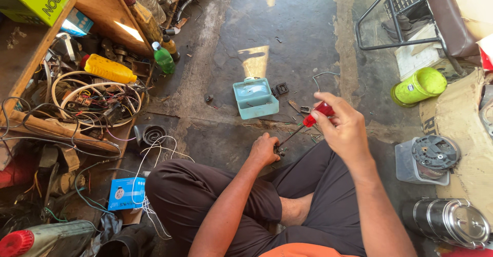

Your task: The person sits on the floor and uses a red screwdriver to tighten screws on a small electrical component. They repeatedly adjust the component and the screwdriver to secure the connections.

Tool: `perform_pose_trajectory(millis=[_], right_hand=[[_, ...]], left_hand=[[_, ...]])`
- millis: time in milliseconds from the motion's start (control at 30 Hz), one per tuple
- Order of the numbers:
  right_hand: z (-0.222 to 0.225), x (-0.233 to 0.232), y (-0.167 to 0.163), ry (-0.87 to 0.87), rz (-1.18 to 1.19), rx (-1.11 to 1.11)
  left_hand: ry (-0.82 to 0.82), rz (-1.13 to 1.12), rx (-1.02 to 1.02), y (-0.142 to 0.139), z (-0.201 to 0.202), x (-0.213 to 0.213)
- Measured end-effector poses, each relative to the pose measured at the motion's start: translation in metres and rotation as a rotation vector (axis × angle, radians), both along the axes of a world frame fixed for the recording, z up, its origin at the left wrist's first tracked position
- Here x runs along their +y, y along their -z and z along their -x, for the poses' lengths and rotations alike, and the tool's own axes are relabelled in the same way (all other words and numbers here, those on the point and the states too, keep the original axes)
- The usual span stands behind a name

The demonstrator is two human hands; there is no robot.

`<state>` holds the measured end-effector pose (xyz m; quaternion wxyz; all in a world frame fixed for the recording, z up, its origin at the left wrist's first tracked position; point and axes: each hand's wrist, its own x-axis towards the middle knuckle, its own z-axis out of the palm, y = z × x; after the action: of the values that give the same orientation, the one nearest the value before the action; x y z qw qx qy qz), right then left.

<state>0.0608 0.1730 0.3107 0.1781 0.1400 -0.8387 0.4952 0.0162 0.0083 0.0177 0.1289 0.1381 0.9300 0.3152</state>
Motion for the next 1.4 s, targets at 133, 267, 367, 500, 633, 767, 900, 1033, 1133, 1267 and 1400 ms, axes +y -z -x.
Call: perform_pose_trajectory(millis=[133, 267, 367, 500, 633, 767, 900, 1033, 1133, 1267, 1400], right_hand=[[0.002, -0.009, 0.008, 0.215, -0.224, 0.051], [-0.001, -0.012, 0.008, 0.246, -0.332, 0.305], [-0.003, -0.007, 0.006, 0.09, -0.098, 0.239], [-0.002, -0.005, 0.009, 0.165, -0.058, 0.118], [-0.001, -0.009, 0.009, 0.325, -0.198, 0.051], [-0.003, -0.006, 0.001, 0.13, -0.141, 0.234], [-0.005, -0.002, -0.003, -0.037, 0.117, -0.011], [-0.004, -0.008, -0.002, 0.261, -0.215, 0.0], [-0.003, -0.013, -0.003, 0.272, -0.244, 0.054], [-0.004, -0.008, -0.005, 0.043, 0.017, 0.141], [-0.003, -0.001, 0.003, 0.047, -0.061, 0.07]], left_hand=[[-0.007, -0.005, -0.004, -0.003, -0.001, -0.001], [-0.002, 0.002, -0.006, -0.005, -0.002, -0.001], [-0.005, 0.002, -0.006, -0.004, -0.002, -0.001], [-0.002, -0.006, 0.007, -0.002, -0.002, 0.0], [-0.003, -0.008, 0.012, -0.002, -0.002, 0.0], [-0.005, -0.01, 0.014, -0.001, -0.002, -0.001], [-0.006, -0.001, 0.003, -0.001, -0.001, 0.0], [0.0, 0.001, 0.014, -0.001, -0.001, 0.0], [0.003, 0.009, 0.01, -0.001, -0.001, 0.0], [0.006, -0.002, 0.027, 0.002, -0.001, 0.0], [0.01, -0.008, 0.029, 0.004, 0.0, 0.0]])
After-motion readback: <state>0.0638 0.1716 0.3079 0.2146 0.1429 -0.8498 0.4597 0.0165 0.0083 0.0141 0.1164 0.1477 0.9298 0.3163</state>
